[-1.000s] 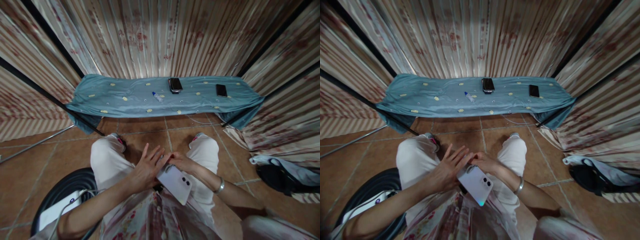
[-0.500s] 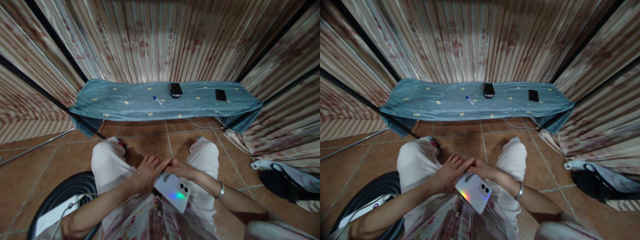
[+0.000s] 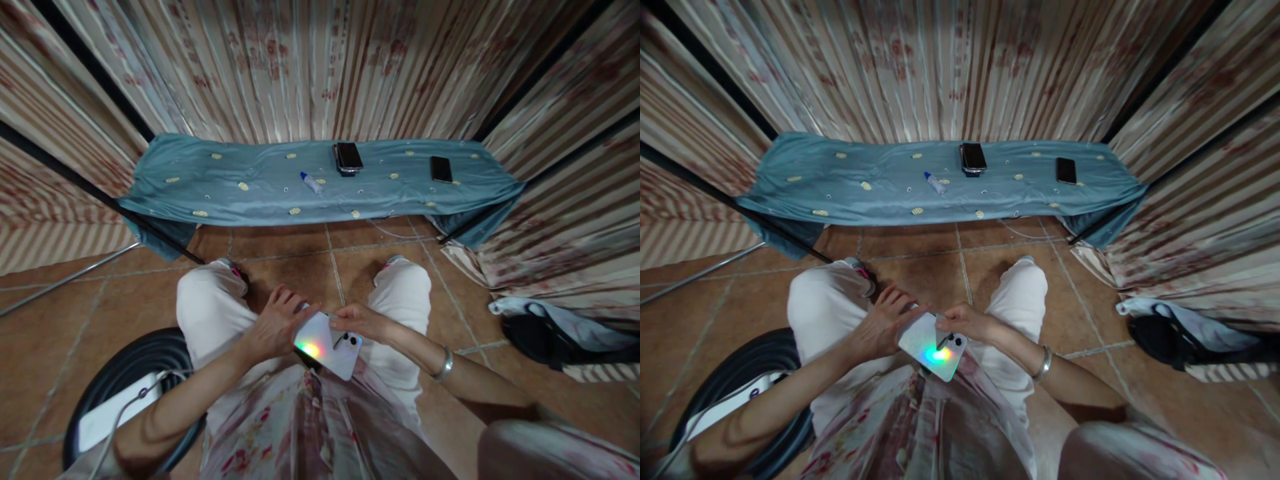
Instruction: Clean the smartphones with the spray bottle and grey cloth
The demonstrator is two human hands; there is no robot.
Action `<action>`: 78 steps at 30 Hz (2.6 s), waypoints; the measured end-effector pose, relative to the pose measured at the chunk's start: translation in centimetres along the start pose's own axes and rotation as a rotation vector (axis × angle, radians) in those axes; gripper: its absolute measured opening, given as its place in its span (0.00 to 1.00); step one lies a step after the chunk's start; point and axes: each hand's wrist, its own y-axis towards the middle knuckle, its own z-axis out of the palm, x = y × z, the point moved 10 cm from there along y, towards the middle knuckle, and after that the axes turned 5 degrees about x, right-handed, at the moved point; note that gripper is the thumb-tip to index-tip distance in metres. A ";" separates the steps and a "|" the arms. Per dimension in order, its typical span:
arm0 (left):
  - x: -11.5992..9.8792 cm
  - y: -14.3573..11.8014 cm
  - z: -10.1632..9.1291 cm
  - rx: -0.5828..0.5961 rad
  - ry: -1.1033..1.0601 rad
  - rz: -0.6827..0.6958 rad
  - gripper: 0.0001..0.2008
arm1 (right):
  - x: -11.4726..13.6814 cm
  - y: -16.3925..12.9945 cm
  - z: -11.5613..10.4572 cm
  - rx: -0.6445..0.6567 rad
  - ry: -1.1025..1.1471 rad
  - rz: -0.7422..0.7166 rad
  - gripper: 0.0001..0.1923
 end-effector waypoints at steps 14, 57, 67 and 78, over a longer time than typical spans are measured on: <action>1.3 -0.4 0.4 0.046 0.018 -0.097 0.34 | 0.1 -1.5 -0.4 -0.012 -0.006 -0.041 0.28; 2.5 -0.1 -1.7 -0.151 -0.229 0.041 0.41 | 1.1 -3.7 -3.5 -0.161 0.358 -0.089 0.18; 3.6 2.2 2.5 -0.380 -2.288 -0.608 0.41 | 1.0 -2.4 -3.6 -0.448 0.733 -0.408 0.24; -0.2 2.5 2.0 -0.361 -2.506 -0.635 0.35 | 12.7 -6.7 -3.3 -0.761 -0.292 -0.783 0.22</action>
